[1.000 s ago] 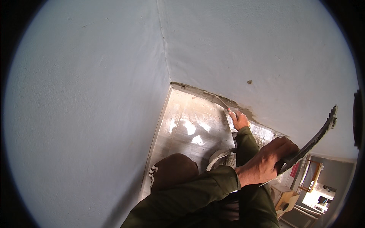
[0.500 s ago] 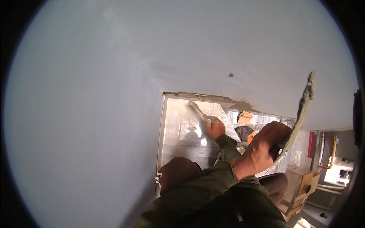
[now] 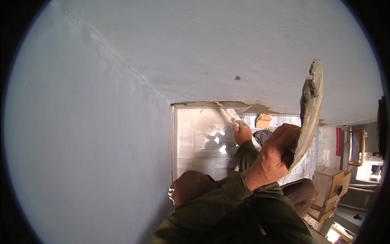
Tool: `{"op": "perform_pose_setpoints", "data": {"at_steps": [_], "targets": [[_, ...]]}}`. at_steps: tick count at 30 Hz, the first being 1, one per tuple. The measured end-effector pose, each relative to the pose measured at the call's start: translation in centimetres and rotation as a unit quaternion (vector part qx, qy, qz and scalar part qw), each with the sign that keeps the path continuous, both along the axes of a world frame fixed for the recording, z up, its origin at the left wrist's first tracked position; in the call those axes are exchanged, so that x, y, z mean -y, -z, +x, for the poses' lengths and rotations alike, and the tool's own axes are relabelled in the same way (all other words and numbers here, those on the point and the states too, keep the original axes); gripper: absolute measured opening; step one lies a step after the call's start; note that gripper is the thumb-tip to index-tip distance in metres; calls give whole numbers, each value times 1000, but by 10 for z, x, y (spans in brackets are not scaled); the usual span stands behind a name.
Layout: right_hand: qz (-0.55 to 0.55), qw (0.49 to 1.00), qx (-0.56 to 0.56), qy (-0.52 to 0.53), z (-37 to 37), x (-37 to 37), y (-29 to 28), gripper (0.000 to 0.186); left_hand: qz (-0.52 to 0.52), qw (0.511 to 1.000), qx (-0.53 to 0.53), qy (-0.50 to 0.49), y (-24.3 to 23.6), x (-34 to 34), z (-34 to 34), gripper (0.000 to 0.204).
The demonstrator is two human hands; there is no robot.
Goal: The person applies plaster to the base of a wall using a trowel and a hawk. They take plaster from a bucket with the trowel, place it onto the hawk, and then use the trowel to spread the plaster onto the wall surface along the floor edge.
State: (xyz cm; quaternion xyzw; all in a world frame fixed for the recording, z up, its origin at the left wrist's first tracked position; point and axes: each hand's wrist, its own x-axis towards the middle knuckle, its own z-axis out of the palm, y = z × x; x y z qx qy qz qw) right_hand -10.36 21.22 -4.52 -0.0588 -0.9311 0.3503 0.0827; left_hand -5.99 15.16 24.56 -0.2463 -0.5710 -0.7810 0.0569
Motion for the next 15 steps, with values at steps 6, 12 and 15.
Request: {"op": "perform_pose_setpoints", "data": {"at_steps": [6, 12, 15], "targets": [[48, 995, 67, 53, 15, -54, -43, 32, -65, 993, -85, -59, -4, 1, -4, 38], [172, 984, 53, 13, 35, -110, -59, 34, -12, 999, -37, 23, 2, -11, -2, 36], [210, 968, 131, -48, 17, -98, -91, 35, -5, 999, -42, 8, -2, -11, -1, 30]]}}
